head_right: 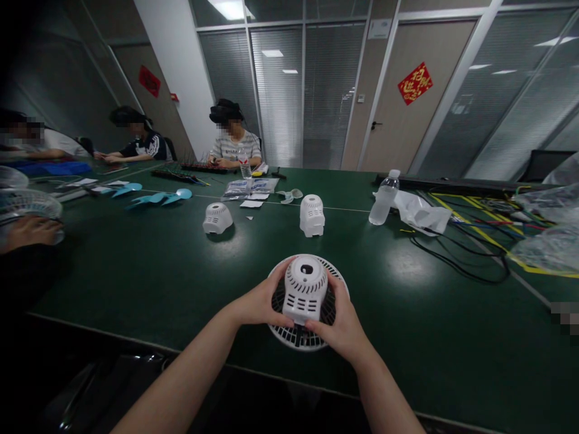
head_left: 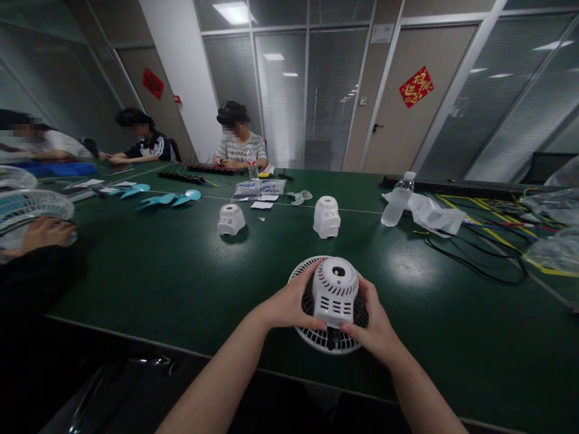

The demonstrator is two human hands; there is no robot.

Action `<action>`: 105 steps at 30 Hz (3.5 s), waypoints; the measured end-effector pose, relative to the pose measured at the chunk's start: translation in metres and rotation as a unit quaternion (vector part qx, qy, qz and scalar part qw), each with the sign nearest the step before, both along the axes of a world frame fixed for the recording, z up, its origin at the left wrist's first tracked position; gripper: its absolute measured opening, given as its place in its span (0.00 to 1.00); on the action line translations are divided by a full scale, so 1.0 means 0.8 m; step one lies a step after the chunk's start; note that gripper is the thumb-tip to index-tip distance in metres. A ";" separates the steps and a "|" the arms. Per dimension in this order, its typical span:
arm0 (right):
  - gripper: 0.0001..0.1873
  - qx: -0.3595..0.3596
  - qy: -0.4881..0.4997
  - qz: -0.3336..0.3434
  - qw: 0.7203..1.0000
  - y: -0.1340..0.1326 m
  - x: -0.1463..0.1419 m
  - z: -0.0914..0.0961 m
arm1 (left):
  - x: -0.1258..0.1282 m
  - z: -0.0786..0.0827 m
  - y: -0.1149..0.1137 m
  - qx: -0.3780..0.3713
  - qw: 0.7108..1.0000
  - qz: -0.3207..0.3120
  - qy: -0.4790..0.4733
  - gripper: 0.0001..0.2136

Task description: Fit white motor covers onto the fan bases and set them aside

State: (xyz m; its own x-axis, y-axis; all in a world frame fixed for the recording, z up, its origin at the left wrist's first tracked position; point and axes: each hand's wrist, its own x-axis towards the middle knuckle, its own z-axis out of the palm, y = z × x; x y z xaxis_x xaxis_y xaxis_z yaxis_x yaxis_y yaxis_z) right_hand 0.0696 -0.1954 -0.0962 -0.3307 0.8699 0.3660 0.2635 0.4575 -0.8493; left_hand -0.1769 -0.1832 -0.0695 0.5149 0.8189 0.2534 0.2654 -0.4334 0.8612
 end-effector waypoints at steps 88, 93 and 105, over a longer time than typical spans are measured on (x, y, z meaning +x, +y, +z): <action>0.17 0.058 -0.003 -0.279 0.958 -0.007 0.046 -0.006 | 0.021 -0.052 -0.121 0.105 0.946 0.305 -0.019 0.18; 0.12 -0.033 -0.028 -0.335 0.941 -0.013 0.065 -0.015 | 0.055 -0.038 -0.144 0.136 0.915 0.376 0.053 0.26; 0.12 -0.084 -0.130 -0.323 0.934 -0.007 0.058 -0.015 | 0.129 -0.040 -0.117 0.089 0.889 0.446 0.064 0.43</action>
